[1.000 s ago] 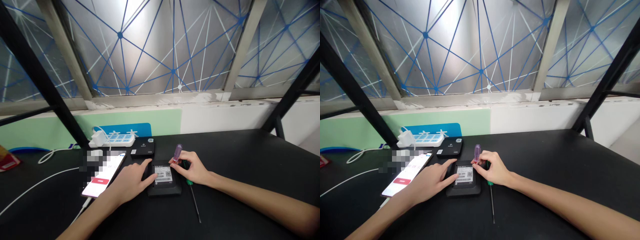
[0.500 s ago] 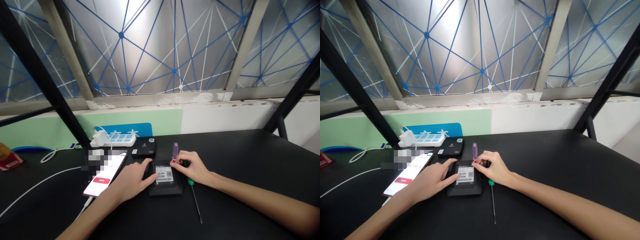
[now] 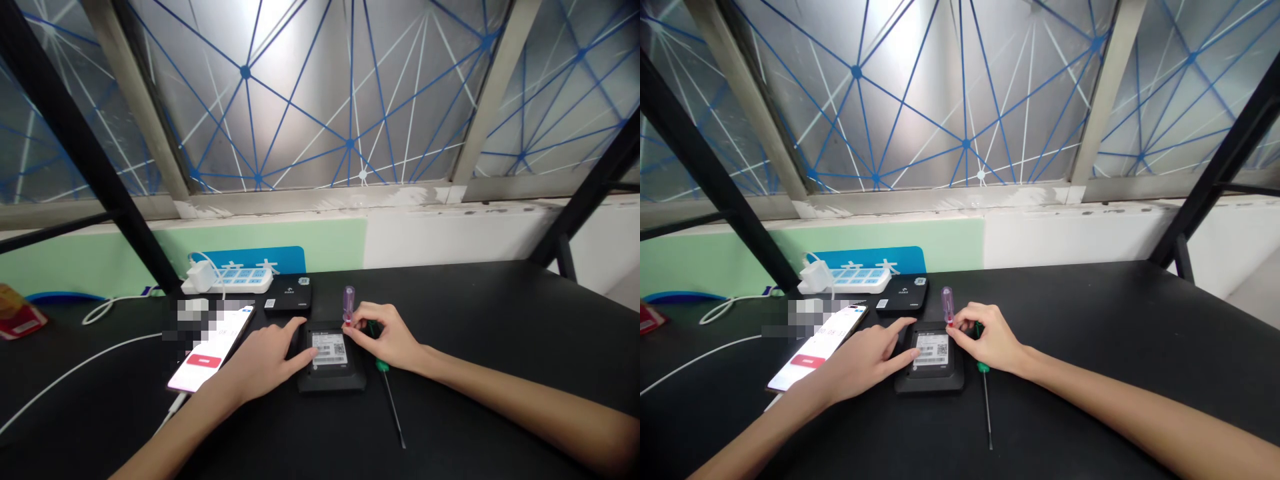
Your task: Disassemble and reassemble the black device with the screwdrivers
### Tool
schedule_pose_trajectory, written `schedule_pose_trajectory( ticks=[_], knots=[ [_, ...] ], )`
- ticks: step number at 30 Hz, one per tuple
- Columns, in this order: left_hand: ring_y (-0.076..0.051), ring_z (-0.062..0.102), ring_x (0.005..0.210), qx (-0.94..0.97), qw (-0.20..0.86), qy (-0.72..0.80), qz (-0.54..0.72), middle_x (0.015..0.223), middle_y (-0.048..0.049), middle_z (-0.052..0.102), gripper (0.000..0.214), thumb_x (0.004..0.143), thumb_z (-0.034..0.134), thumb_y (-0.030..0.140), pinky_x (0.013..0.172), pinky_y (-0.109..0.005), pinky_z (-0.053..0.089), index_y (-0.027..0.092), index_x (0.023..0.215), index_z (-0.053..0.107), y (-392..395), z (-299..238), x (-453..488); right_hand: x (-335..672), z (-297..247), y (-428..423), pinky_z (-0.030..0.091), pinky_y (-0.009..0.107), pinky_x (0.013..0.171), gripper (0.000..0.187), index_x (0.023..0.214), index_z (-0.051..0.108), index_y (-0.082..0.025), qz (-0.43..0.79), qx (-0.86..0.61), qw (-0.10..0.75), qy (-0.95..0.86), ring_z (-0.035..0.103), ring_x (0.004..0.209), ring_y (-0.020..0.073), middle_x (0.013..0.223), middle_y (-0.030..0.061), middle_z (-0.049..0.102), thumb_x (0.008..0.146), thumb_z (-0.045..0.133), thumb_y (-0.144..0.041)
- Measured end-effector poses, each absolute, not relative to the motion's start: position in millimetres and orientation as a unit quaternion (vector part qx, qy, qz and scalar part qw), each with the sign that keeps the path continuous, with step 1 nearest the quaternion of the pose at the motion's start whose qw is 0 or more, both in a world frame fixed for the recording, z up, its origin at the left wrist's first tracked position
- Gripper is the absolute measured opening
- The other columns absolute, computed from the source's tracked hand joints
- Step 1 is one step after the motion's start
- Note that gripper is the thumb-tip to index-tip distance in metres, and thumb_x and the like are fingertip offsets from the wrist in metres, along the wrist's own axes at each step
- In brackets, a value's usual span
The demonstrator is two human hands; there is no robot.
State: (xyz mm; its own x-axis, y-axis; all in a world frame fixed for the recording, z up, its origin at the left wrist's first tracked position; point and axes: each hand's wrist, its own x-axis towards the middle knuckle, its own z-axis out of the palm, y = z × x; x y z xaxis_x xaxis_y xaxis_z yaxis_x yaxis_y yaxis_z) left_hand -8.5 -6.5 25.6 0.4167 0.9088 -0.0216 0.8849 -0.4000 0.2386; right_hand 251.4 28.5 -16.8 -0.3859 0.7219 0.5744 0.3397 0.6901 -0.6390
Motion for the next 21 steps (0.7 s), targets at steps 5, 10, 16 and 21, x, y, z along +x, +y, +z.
schedule_pose_trajectory(
  ticks=[5,10,16,21],
  knots=[
    [-0.024,0.062,0.069,0.836,0.105,0.536,0.056,0.071,-0.0019,0.061,0.069,0.094,0.029,0.069,0.056,-0.029,0.039,0.021,0.141,0.046,-5.9,24.0,-9.1,251.3,-16.4,28.9,0.049,0.028,0.063,0.012,0.076,0.064,-0.018,0.214,-0.333,0.445,-0.803,0.061,0.063,0.0147,0.072,0.0028,0.065,0.086,0.067,-0.026],
    [-0.024,0.063,0.071,0.837,0.102,0.535,0.051,0.073,-0.0023,0.062,0.068,0.095,0.030,0.068,0.057,-0.029,0.040,0.021,0.141,0.044,-6.4,23.5,-9.3,251.9,-17.0,29.1,0.050,0.028,0.066,0.013,0.076,0.063,-0.018,0.217,-0.328,0.447,-0.804,0.062,0.066,0.0152,0.073,0.0028,0.065,0.086,0.067,-0.025],
    [-0.023,0.063,0.071,0.840,0.102,0.530,0.059,0.073,-0.0016,0.062,0.065,0.095,0.031,0.067,0.058,-0.029,0.041,0.021,0.139,0.045,-6.0,23.8,-8.1,251.6,-15.5,28.9,0.049,0.029,0.066,0.014,0.076,0.063,-0.018,0.217,-0.330,0.441,-0.806,0.061,0.067,0.0160,0.074,0.0033,0.066,0.085,0.068,-0.027],
    [-0.024,0.063,0.071,0.841,0.102,0.528,0.059,0.073,-0.0020,0.062,0.066,0.095,0.030,0.067,0.057,-0.029,0.041,0.020,0.139,0.045,-6.1,25.3,-7.7,250.9,-13.7,28.3,0.050,0.030,0.066,0.015,0.075,0.062,-0.019,0.217,-0.332,0.439,-0.806,0.061,0.067,0.0164,0.074,0.0037,0.067,0.085,0.068,-0.028]
  ],
)
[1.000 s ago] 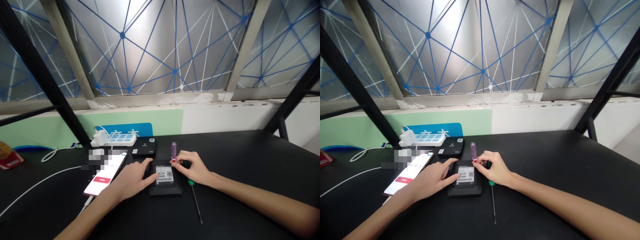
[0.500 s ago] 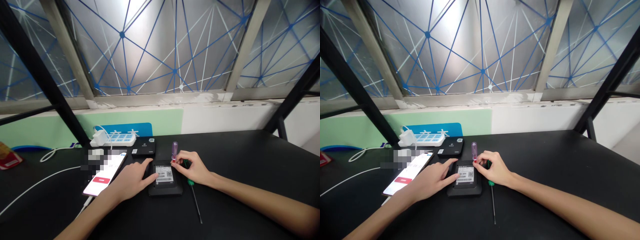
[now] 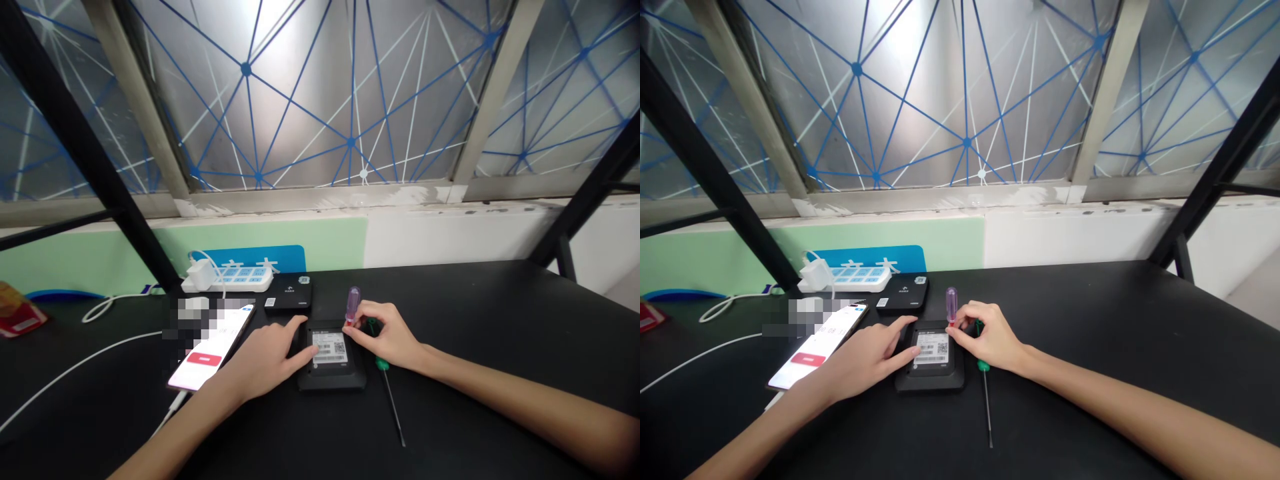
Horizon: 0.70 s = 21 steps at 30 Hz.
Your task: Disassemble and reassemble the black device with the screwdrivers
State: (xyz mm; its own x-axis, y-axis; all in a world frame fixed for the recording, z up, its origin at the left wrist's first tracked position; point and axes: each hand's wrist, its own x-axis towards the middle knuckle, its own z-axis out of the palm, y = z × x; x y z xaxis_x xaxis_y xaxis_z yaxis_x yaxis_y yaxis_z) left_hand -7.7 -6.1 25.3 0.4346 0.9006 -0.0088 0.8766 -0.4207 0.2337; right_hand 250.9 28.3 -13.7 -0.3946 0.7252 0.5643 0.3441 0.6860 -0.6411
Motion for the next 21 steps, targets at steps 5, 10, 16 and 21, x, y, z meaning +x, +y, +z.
schedule_pose_trajectory(
  ticks=[5,10,16,21],
  knots=[
    [-0.023,0.063,0.071,0.840,0.103,0.529,0.059,0.074,-0.0023,0.062,0.065,0.095,0.031,0.066,0.058,-0.029,0.041,0.021,0.140,0.045,-7.3,25.9,-7.6,250.9,-13.7,28.6,0.050,0.029,0.065,0.016,0.075,0.061,-0.019,0.218,-0.328,0.439,-0.808,0.061,0.067,0.0162,0.074,0.0037,0.067,0.086,0.066,-0.029],
    [-0.023,0.062,0.070,0.840,0.103,0.530,0.055,0.074,-0.0025,0.063,0.065,0.096,0.031,0.066,0.058,-0.029,0.041,0.021,0.141,0.045,-7.2,25.9,-7.5,251.5,-13.3,28.0,0.050,0.029,0.066,0.015,0.076,0.063,-0.018,0.219,-0.330,0.437,-0.808,0.061,0.067,0.0162,0.074,0.0039,0.067,0.087,0.066,-0.028],
    [-0.024,0.062,0.070,0.841,0.104,0.528,0.057,0.073,-0.0024,0.062,0.065,0.096,0.031,0.066,0.057,-0.029,0.040,0.021,0.140,0.044,-6.7,25.2,-7.6,251.2,-11.4,26.2,0.051,0.030,0.067,0.015,0.083,0.070,-0.017,0.229,-0.324,0.439,-0.806,0.062,0.069,0.0164,0.078,0.0057,0.069,0.089,0.063,-0.028],
    [-0.023,0.063,0.070,0.838,0.101,0.533,0.058,0.076,-0.0038,0.063,0.067,0.095,0.030,0.067,0.058,-0.029,0.041,0.020,0.141,0.045,-6.5,24.3,-8.3,251.2,-12.6,27.6,0.051,0.029,0.066,0.016,0.081,0.069,-0.018,0.229,-0.325,0.439,-0.805,0.062,0.067,0.0162,0.077,0.0054,0.068,0.090,0.064,-0.030]
  ],
)
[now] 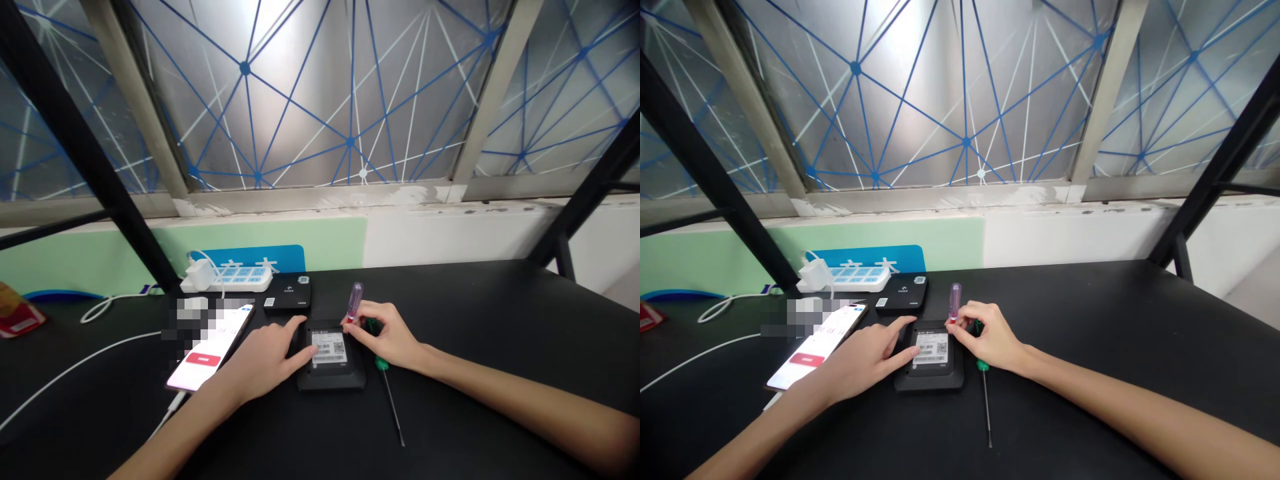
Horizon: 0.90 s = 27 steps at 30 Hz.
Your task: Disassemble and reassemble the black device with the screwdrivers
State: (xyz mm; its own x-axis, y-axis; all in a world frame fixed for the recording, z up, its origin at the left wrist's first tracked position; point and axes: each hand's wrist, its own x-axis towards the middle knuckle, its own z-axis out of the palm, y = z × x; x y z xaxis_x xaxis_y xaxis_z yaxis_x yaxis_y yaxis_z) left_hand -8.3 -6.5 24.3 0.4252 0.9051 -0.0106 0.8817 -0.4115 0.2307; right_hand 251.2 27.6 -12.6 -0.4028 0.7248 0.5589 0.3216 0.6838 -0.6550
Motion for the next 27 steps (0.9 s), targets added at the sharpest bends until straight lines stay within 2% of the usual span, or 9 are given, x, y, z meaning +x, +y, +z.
schedule_pose_trajectory(
  ticks=[5,11,17,20,27],
  knots=[
    [-0.024,0.063,0.072,0.832,0.097,0.543,0.064,0.079,-0.0053,0.064,0.070,0.093,0.031,0.068,0.060,-0.030,0.043,0.018,0.139,0.048,-7.4,24.5,-6.9,250.8,-14.7,29.7,0.050,0.028,0.063,0.021,0.072,0.062,-0.018,0.221,-0.334,0.446,-0.801,0.060,0.065,0.0153,0.071,0.0028,0.065,0.088,0.067,-0.032],
    [-0.024,0.063,0.071,0.829,0.092,0.547,0.070,0.077,-0.0049,0.064,0.069,0.092,0.032,0.069,0.059,-0.029,0.042,0.018,0.135,0.051,-7.5,24.1,-6.9,250.0,-14.0,30.4,0.050,0.028,0.061,0.024,0.072,0.063,-0.018,0.227,-0.335,0.446,-0.799,0.061,0.064,0.0154,0.071,0.0028,0.064,0.084,0.071,-0.037],
    [-0.025,0.063,0.074,0.830,0.095,0.546,0.064,0.080,-0.0056,0.065,0.067,0.093,0.033,0.068,0.060,-0.030,0.042,0.019,0.136,0.050,-6.7,23.1,-8.4,250.9,-11.8,27.4,0.053,0.030,0.066,0.013,0.089,0.072,-0.017,0.227,-0.324,0.444,-0.804,0.063,0.068,0.0165,0.082,0.0067,0.071,0.087,0.067,-0.030],
    [-0.025,0.063,0.074,0.830,0.098,0.545,0.063,0.081,-0.0058,0.065,0.068,0.093,0.032,0.068,0.061,-0.030,0.042,0.018,0.136,0.050,-7.2,23.8,-8.3,251.4,-10.3,25.7,0.054,0.030,0.067,0.015,0.097,0.073,-0.018,0.233,-0.312,0.447,-0.805,0.064,0.069,0.0168,0.085,0.0071,0.072,0.088,0.065,-0.026],
    [-0.025,0.063,0.074,0.826,0.101,0.550,0.063,0.079,-0.0054,0.065,0.068,0.093,0.033,0.068,0.060,-0.030,0.042,0.019,0.136,0.050,-8.6,26.6,-6.4,251.6,-14.2,28.5,0.055,0.031,0.065,0.014,0.087,0.074,-0.019,0.232,-0.312,0.445,-0.807,0.064,0.069,0.0171,0.083,0.0077,0.072,0.089,0.065,-0.029]
  ],
)
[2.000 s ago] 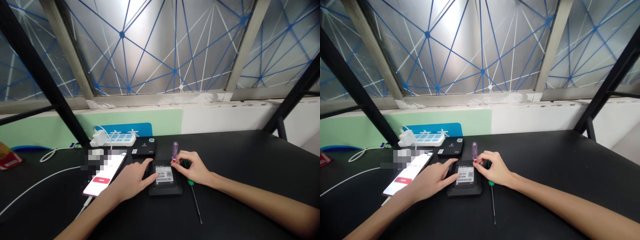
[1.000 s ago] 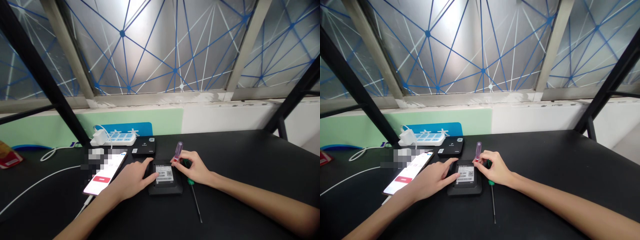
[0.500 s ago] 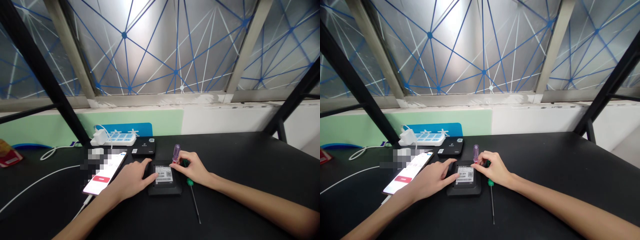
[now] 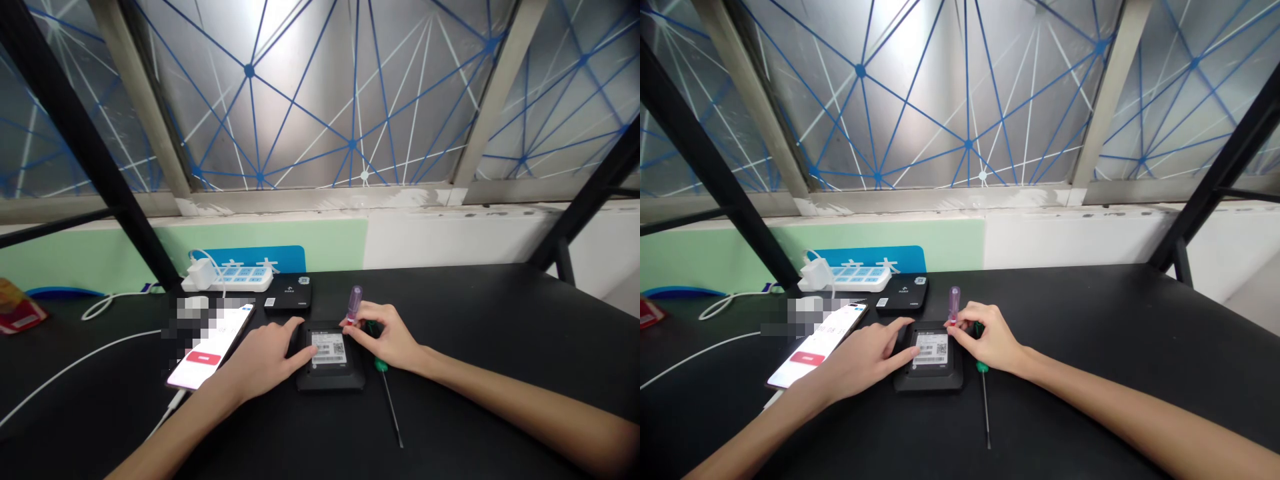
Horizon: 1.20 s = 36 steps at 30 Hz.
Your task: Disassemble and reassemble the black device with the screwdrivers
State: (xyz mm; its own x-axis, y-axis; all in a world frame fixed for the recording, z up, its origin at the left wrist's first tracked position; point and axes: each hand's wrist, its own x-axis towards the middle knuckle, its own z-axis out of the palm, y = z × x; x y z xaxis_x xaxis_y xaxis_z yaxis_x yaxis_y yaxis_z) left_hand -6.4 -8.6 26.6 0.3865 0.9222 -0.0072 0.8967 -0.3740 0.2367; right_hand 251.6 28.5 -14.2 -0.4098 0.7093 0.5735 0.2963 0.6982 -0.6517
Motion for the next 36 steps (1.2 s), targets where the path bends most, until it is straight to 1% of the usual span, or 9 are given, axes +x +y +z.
schedule_pose_trajectory(
  ticks=[5,8,10,14,16,20,27,31,36],
  knots=[
    [-0.025,0.063,0.074,0.827,0.094,0.550,0.070,0.082,-0.0061,0.065,0.069,0.092,0.032,0.070,0.060,-0.029,0.042,0.019,0.135,0.051,-7.7,23.2,-7.9,251.5,-17.6,30.8,0.053,0.030,0.064,0.017,0.076,0.068,-0.018,0.228,-0.332,0.448,-0.798,0.062,0.065,0.0161,0.076,0.0056,0.068,0.086,0.068,-0.031],
    [-0.025,0.064,0.075,0.825,0.094,0.553,0.068,0.082,-0.0066,0.065,0.070,0.092,0.032,0.070,0.060,-0.030,0.042,0.018,0.135,0.051,-7.8,23.6,-8.2,250.9,-15.8,30.3,0.051,0.029,0.062,0.020,0.074,0.066,-0.017,0.225,-0.335,0.444,-0.800,0.061,0.064,0.0161,0.073,0.0047,0.067,0.086,0.069,-0.033],
    [-0.025,0.064,0.075,0.824,0.098,0.554,0.065,0.082,-0.0066,0.066,0.070,0.092,0.033,0.070,0.061,-0.030,0.042,0.018,0.135,0.051,-8.3,24.9,-8.0,250.5,-13.7,29.2,0.051,0.029,0.062,0.018,0.076,0.067,-0.017,0.224,-0.334,0.442,-0.802,0.060,0.065,0.0162,0.074,0.0049,0.067,0.085,0.070,-0.033],
    [-0.027,0.063,0.076,0.823,0.103,0.555,0.059,0.081,-0.0060,0.066,0.068,0.093,0.033,0.069,0.061,-0.032,0.042,0.019,0.136,0.050,-8.5,25.7,-8.0,251.2,-10.9,26.1,0.052,0.030,0.065,0.013,0.092,0.072,-0.017,0.233,-0.325,0.443,-0.803,0.061,0.067,0.0162,0.082,0.0061,0.070,0.087,0.066,-0.028],
    [-0.027,0.063,0.076,0.824,0.102,0.554,0.057,0.081,-0.0056,0.066,0.067,0.093,0.033,0.069,0.061,-0.032,0.042,0.020,0.136,0.050,-7.9,24.7,-8.4,251.9,-10.7,25.2,0.052,0.030,0.066,0.013,0.095,0.072,-0.017,0.237,-0.315,0.446,-0.803,0.062,0.068,0.0162,0.084,0.0063,0.070,0.088,0.064,-0.025],
    [-0.026,0.063,0.076,0.825,0.101,0.553,0.058,0.080,-0.0048,0.065,0.067,0.093,0.033,0.069,0.062,-0.032,0.042,0.020,0.136,0.050,-7.0,23.2,-8.9,252.3,-11.8,26.2,0.051,0.029,0.066,0.011,0.088,0.072,-0.017,0.241,-0.303,0.445,-0.807,0.062,0.069,0.0163,0.086,0.0075,0.072,0.088,0.064,-0.024],
    [-0.026,0.062,0.075,0.825,0.113,0.551,0.059,0.077,-0.0037,0.064,0.067,0.093,0.033,0.070,0.061,-0.031,0.042,0.020,0.134,0.050,-7.4,26.4,-7.2,250.2,-13.4,29.2,0.049,0.028,0.062,0.016,0.076,0.066,-0.017,0.236,-0.317,0.449,-0.801,0.060,0.063,0.0151,0.073,0.0044,0.066,0.085,0.069,-0.029],
    [-0.026,0.063,0.075,0.824,0.110,0.553,0.056,0.080,-0.0047,0.065,0.069,0.092,0.033,0.070,0.060,-0.032,0.041,0.019,0.135,0.050,-7.9,27.1,-7.4,249.4,-12.0,28.4,0.048,0.027,0.061,0.018,0.073,0.062,-0.017,0.248,-0.320,0.450,-0.796,0.058,0.063,0.0146,0.071,0.0025,0.063,0.084,0.071,-0.030],
    [-0.026,0.063,0.075,0.825,0.106,0.552,0.057,0.079,-0.0046,0.065,0.069,0.092,0.033,0.070,0.059,-0.031,0.041,0.020,0.136,0.050,-8.0,25.4,-8.5,249.0,-10.6,28.1,0.046,0.027,0.061,0.019,0.073,0.062,-0.017,0.258,-0.327,0.442,-0.794,0.057,0.063,0.0140,0.070,0.0014,0.062,0.084,0.071,-0.030]
  ],
)
